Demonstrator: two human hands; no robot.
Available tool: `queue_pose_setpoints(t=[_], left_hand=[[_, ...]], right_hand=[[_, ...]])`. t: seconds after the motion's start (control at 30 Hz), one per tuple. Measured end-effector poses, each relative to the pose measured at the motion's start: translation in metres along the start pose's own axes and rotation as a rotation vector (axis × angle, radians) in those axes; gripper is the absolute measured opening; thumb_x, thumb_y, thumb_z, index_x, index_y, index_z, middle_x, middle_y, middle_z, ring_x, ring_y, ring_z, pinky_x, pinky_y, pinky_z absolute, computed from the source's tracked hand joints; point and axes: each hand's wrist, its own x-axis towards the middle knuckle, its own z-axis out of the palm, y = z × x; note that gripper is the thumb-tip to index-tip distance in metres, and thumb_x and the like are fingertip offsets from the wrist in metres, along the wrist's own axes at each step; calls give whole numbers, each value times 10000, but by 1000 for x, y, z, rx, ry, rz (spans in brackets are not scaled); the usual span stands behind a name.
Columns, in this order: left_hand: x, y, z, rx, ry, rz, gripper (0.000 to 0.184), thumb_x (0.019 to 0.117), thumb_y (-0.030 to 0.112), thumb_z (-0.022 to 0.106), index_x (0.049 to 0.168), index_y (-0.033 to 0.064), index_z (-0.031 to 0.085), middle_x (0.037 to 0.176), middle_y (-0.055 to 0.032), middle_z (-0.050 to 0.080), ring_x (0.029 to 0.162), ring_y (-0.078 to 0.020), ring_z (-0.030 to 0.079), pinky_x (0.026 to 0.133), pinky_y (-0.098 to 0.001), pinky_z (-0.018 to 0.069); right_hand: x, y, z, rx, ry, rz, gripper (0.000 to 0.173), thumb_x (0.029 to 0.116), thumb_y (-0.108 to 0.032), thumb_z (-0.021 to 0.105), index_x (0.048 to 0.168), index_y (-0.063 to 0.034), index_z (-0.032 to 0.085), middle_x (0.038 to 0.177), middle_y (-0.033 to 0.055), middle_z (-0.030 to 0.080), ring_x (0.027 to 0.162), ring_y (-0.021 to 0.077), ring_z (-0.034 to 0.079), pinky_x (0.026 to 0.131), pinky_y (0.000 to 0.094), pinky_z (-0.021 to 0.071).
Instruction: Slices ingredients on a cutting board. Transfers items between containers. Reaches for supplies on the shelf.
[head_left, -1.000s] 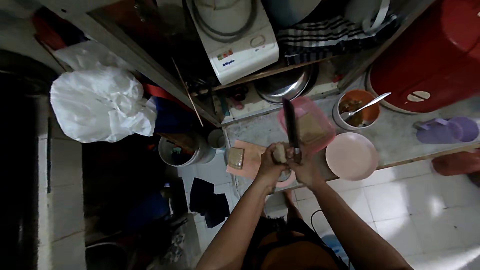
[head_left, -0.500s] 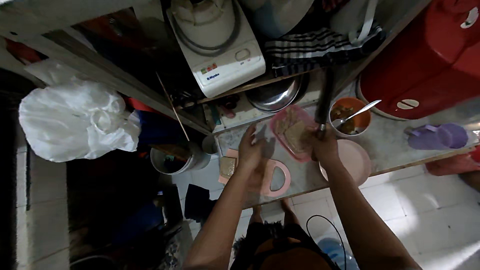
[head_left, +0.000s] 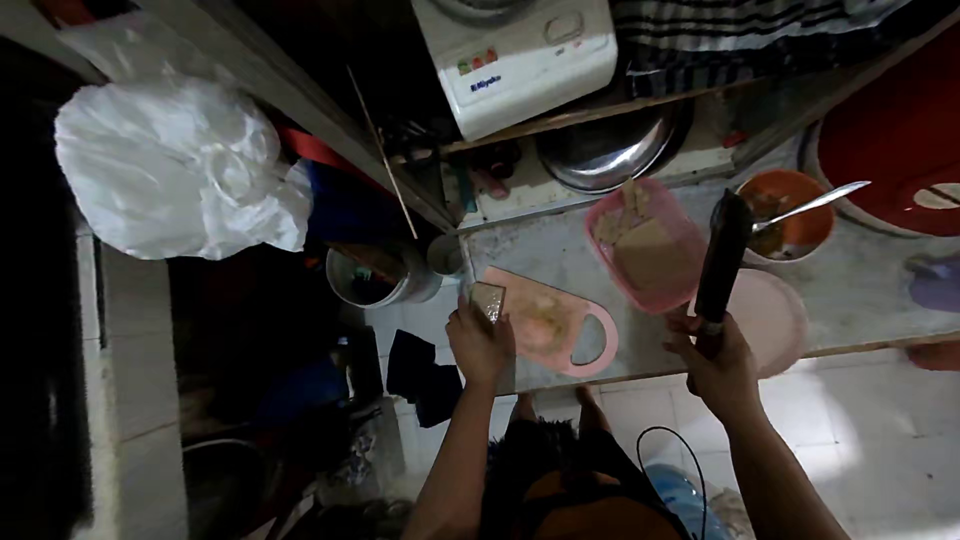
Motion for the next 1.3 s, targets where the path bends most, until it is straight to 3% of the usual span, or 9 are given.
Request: queue_pose_setpoints(t=[0.17,0.3,0.4,0.47,0.53,0.6,0.73,1.0,1.3], left_hand=[[10,-4,7,-6,-16,79,925,807,336,812,1568,66,360,1372,-288,529,1248,-454,539,1004,-598,480],[1,1,18,-93,-168,219,964,752,348,851,1568,129,386,1396,-226,549,1284,-405,531,1018,-580,484],[-16,14,25,-74,-314,298,942,788,347,843,1580,157,369,1415,-194,554,1297,-381,532,1049,-562,475],[-23,17,29,-60,-307,319,897,781,359,838,1549,148,424,1420,-196,542,1298,-378,525,1051,-552,469],[-28,18,31,-61,-287,343,868,790,420,831,1508,95,468,1471,-216,490,1346,-383,491,1078,-548,455],[-30,18,32,-37,-259,392,794,852,437,780,1489,54,498,1523,-191,476,1380,-354,490,1094,-514,457],[-34,22,30,37,-249,403,625,940,319,709,1454,7,537,1470,-205,546,1336,-365,551,1071,-514,480],[-32,33,26,75,-274,364,545,935,249,724,1421,43,587,1403,-188,598,1260,-358,602,1010,-501,524],[-31,36,27,83,-273,348,528,925,237,729,1404,49,608,1381,-171,616,1238,-349,611,991,-488,532]], right_hand=[[-19,7,10,-98,-56,-32,341,939,-95,614,1251,23,546,1168,81,710,818,87,694,682,268,599],[-32,1,22,-170,-129,26,321,974,-204,642,1187,24,568,846,39,643,602,66,596,530,240,536],[-36,5,30,-236,-270,81,361,1036,-314,546,1211,0,582,767,36,580,581,94,561,524,273,512],[-40,9,37,-325,-345,88,373,1073,-306,449,1268,-17,581,809,66,598,630,154,587,571,338,526],[-46,12,46,-470,-348,18,369,1082,-278,439,1282,-6,588,891,136,658,705,260,652,635,443,558],[-51,16,55,-597,-319,-73,368,1077,-283,447,1251,3,599,897,162,682,693,315,691,599,482,575],[-54,18,66,-714,-299,-154,455,1085,-362,408,1237,9,623,910,177,698,666,336,706,560,474,578],[-44,16,80,-816,-286,-196,364,1068,-312,489,1190,0,631,909,181,695,655,341,709,541,461,578],[-40,7,81,-881,-338,-124,382,1079,-324,476,1214,5,615,944,204,690,675,363,713,564,479,580]])
